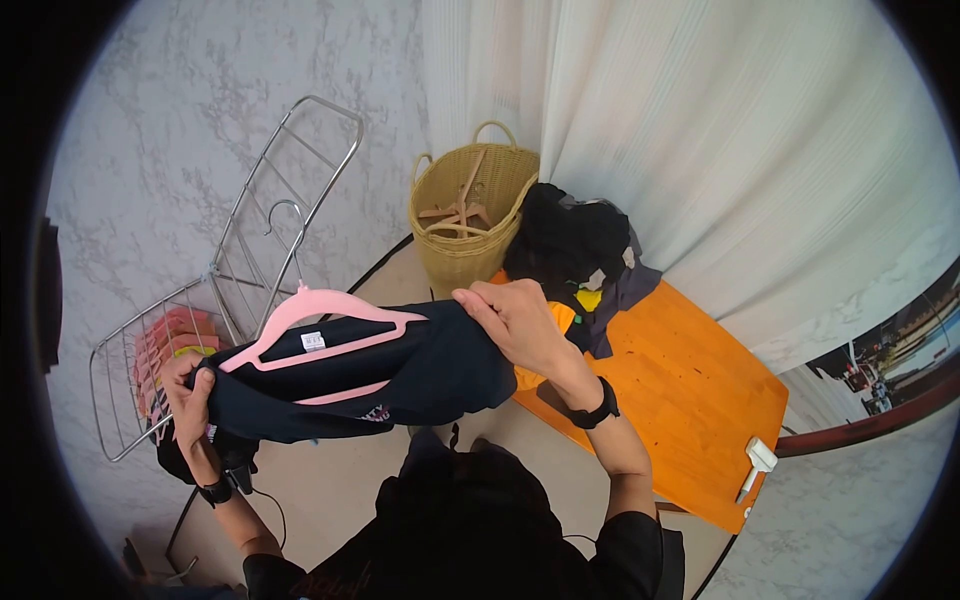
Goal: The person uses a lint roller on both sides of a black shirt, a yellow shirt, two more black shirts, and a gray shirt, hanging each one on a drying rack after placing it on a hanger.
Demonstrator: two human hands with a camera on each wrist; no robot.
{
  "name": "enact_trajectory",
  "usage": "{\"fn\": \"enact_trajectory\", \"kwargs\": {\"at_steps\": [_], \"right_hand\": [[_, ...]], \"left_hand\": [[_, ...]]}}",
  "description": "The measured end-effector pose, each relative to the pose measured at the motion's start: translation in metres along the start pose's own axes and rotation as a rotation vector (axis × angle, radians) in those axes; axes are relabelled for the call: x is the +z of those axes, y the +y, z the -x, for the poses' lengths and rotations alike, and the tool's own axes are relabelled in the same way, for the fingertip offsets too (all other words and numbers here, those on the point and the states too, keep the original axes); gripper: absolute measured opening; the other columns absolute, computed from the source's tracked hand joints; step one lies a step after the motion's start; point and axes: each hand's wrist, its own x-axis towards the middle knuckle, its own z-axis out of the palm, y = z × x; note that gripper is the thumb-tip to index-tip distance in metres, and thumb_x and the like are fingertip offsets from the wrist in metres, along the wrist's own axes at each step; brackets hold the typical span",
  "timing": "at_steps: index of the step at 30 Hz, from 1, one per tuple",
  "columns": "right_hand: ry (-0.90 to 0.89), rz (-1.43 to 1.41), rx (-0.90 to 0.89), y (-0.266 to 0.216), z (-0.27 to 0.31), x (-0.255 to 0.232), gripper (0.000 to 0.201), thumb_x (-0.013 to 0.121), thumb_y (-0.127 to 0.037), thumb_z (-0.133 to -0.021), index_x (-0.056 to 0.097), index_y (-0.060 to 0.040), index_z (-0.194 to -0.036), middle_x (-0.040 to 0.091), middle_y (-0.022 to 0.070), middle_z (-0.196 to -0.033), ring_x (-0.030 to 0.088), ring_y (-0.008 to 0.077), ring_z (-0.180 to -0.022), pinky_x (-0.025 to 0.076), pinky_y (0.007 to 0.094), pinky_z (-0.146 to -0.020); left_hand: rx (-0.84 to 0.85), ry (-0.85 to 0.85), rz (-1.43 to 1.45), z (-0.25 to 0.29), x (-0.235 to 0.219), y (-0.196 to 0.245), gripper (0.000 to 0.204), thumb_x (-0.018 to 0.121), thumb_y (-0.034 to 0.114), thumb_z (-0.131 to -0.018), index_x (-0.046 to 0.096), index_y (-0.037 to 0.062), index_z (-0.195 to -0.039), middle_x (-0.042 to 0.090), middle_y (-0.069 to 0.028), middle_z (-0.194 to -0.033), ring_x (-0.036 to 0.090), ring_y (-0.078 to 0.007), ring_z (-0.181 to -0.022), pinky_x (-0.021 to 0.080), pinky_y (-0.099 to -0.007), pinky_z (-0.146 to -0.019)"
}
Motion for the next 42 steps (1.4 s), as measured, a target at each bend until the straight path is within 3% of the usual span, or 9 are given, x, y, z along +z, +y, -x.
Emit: {"fn": "enact_trajectory", "kwargs": {"at_steps": [2, 5, 16, 18, 22, 32, 33, 38, 42], "right_hand": [[-0.032, -0.149, 0.108, 0.0, -0.002, -0.003, 0.038, 0.056, -0.02, -0.1, 0.047, 0.0013, -0.07, 0.029, 0.0078, -0.058, 0.026, 0.0105, -0.052, 0.024, 0.0295, -0.046], [-0.058, -0.179, 0.16, 0.006, -0.001, -0.008, 0.04, 0.056, -0.021, -0.1, 0.045, 0.0011, -0.07, 0.029, 0.003, -0.058, 0.025, 0.0058, -0.057, 0.022, 0.0278, -0.047], [-0.647, -0.487, 0.337, 0.043, -0.012, -0.025, 0.044, 0.058, -0.027, -0.1, 0.039, -0.001, -0.07, 0.028, -0.0041, -0.062, 0.024, 0.0059, -0.06, 0.023, 0.0277, -0.05], [-0.298, -0.38, 0.266, 0.042, 0.002, -0.01, 0.036, 0.06, -0.023, -0.098, 0.049, 0.001, -0.074, 0.038, 0.0017, -0.059, 0.035, 0.0103, -0.054, 0.031, 0.0295, -0.05], [-0.103, 0.016, 0.062, 0.002, 0.017, -0.004, 0.017, 0.065, -0.015, -0.09, 0.063, 0.0006, -0.083, 0.056, 0.0152, -0.064, 0.054, 0.026, -0.053, 0.04, 0.0319, -0.052], [0.111, 0.002, 0.087, 0.006, 0.026, -0.014, 0.021, 0.065, -0.007, -0.087, 0.057, 0.0039, -0.071, 0.049, 0.0048, -0.056, 0.044, 0.0105, -0.05, 0.032, 0.026, -0.05], [0.095, 0.043, 0.076, 0.006, 0.026, -0.018, 0.016, 0.072, -0.006, -0.084, 0.063, 0.0033, -0.074, 0.057, 0.0079, -0.057, 0.053, 0.0148, -0.048, 0.038, 0.0257, -0.049], [0.164, 0.08, 0.073, 0.01, 0.031, -0.028, 0.016, 0.073, -0.006, -0.082, 0.063, 0.0029, -0.073, 0.057, 0.0065, -0.057, 0.052, 0.0125, -0.048, 0.037, 0.0253, -0.048], [0.153, 0.094, 0.03, 0.005, 0.028, -0.03, 0.016, 0.074, -0.007, -0.082, 0.064, 0.0017, -0.073, 0.059, 0.0057, -0.057, 0.054, 0.0127, -0.049, 0.038, 0.0249, -0.048]], "left_hand": [[0.009, -0.011, 0.005, 0.0, -0.001, 0.001, 0.036, 0.072, 0.036, -0.085, 0.061, 0.0022, -0.081, 0.056, -0.0024, -0.079, 0.043, -0.018, -0.083, 0.033, -0.0324, -0.079], [0.047, -0.035, 0.015, 0.002, 0.003, 0.003, 0.035, 0.073, 0.036, -0.084, 0.062, 0.0027, -0.081, 0.057, -0.0031, -0.079, 0.043, -0.0177, -0.082, 0.033, -0.0323, -0.078], [0.063, -0.092, 0.085, -0.02, 0.025, 0.037, 0.026, 0.073, 0.026, -0.081, 0.065, 0.0024, -0.073, 0.06, -0.0033, -0.066, 0.048, -0.0157, -0.068, 0.036, -0.03, -0.069], [0.116, -0.11, 0.119, -0.029, 0.031, 0.053, 0.02, 0.071, 0.018, -0.081, 0.066, 0.0001, -0.073, 0.06, -0.0066, -0.06, 0.054, -0.0139, -0.053, 0.038, -0.0281, -0.056], [0.055, -0.106, 0.234, -0.037, 0.033, 0.054, 0.016, 0.068, 0.008, -0.083, 0.064, -0.0048, -0.074, 0.06, -0.0079, -0.059, 0.055, -0.0125, -0.052, 0.041, -0.026, -0.055], [0.193, -0.168, 0.174, -0.042, 0.041, 0.041, 0.012, 0.075, 0.005, -0.077, 0.07, -0.0029, -0.084, 0.06, -0.0079, -0.069, 0.053, -0.0144, -0.062, 0.038, -0.0277, -0.056], [0.192, -0.16, 0.175, -0.04, 0.041, 0.039, 0.012, 0.075, 0.005, -0.077, 0.07, -0.0029, -0.084, 0.06, -0.0079, -0.069, 0.053, -0.0144, -0.062, 0.038, -0.0277, -0.056], [0.03, -0.103, 0.067, -0.033, 0.034, 0.02, 0.017, 0.078, 0.006, -0.074, 0.063, -0.0015, -0.076, 0.056, -0.0047, -0.075, 0.05, -0.0128, -0.07, 0.035, -0.0263, -0.059], [0.098, 0.032, -0.024, -0.033, 0.039, 0.011, 0.016, 0.076, 0.006, -0.074, 0.064, -0.001, -0.083, 0.059, -0.0095, -0.084, 0.057, -0.0248, -0.083, 0.043, -0.0318, -0.074]]}}
